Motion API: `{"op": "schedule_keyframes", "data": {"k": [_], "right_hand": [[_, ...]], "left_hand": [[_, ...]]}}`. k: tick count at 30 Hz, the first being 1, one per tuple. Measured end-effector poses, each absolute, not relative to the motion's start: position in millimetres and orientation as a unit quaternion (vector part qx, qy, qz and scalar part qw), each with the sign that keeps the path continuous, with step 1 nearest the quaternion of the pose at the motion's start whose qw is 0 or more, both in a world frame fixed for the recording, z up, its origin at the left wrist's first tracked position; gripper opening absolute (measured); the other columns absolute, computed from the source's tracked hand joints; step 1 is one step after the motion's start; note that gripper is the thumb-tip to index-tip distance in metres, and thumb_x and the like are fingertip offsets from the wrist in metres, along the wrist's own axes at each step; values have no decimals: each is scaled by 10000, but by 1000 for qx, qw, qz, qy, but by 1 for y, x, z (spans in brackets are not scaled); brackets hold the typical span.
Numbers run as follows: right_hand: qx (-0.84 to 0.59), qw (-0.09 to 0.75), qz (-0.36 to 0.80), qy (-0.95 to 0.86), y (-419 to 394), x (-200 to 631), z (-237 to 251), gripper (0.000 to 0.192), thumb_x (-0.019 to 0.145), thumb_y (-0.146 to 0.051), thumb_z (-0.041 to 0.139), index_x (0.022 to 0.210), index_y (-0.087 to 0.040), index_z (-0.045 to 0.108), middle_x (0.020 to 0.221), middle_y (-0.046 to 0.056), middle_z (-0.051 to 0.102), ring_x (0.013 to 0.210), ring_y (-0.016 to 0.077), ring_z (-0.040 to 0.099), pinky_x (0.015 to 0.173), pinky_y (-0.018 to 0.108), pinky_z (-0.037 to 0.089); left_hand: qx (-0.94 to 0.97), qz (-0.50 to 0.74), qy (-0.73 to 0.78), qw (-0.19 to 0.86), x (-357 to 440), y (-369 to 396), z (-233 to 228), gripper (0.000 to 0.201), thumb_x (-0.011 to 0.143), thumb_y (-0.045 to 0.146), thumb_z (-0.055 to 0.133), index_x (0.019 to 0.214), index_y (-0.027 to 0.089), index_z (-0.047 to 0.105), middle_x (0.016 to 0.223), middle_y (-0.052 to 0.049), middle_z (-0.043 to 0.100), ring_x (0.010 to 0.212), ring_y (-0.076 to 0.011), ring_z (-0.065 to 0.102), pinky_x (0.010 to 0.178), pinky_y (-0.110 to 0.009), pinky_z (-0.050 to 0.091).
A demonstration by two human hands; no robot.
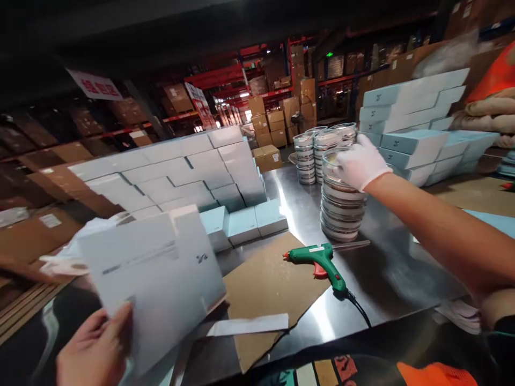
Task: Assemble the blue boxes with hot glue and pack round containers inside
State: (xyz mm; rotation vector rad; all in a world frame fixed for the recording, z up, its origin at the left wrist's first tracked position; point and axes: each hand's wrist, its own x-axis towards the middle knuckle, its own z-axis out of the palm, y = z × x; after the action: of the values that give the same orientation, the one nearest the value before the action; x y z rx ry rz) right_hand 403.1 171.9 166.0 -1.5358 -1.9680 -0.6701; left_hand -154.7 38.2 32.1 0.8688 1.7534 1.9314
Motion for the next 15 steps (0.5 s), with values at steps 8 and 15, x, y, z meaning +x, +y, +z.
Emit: {"op": "schedule_keyframes", "data": {"k": [8,15], "right_hand": [[-467,460,26,-755,73,285,31,792,1048,-777,368,1583,-212,520,1423,200,724,1331,344,704,1097,554,599],[-356,571,389,-629,30,244,-9,1173,778,-971,647,1671,-238,445,1664,206,527,1608,398,422,1343,591,294]], "left_hand": [[431,669,419,437,-31,51,-7,553,640,625,951,934,196,763,817,-58,802,729,-227,764,689,-350,649],[614,578,329,425,-14,44,-50,724,734,958,659,803,247,776,552,-80,639,612,-324,722,532,-466,598]]}}
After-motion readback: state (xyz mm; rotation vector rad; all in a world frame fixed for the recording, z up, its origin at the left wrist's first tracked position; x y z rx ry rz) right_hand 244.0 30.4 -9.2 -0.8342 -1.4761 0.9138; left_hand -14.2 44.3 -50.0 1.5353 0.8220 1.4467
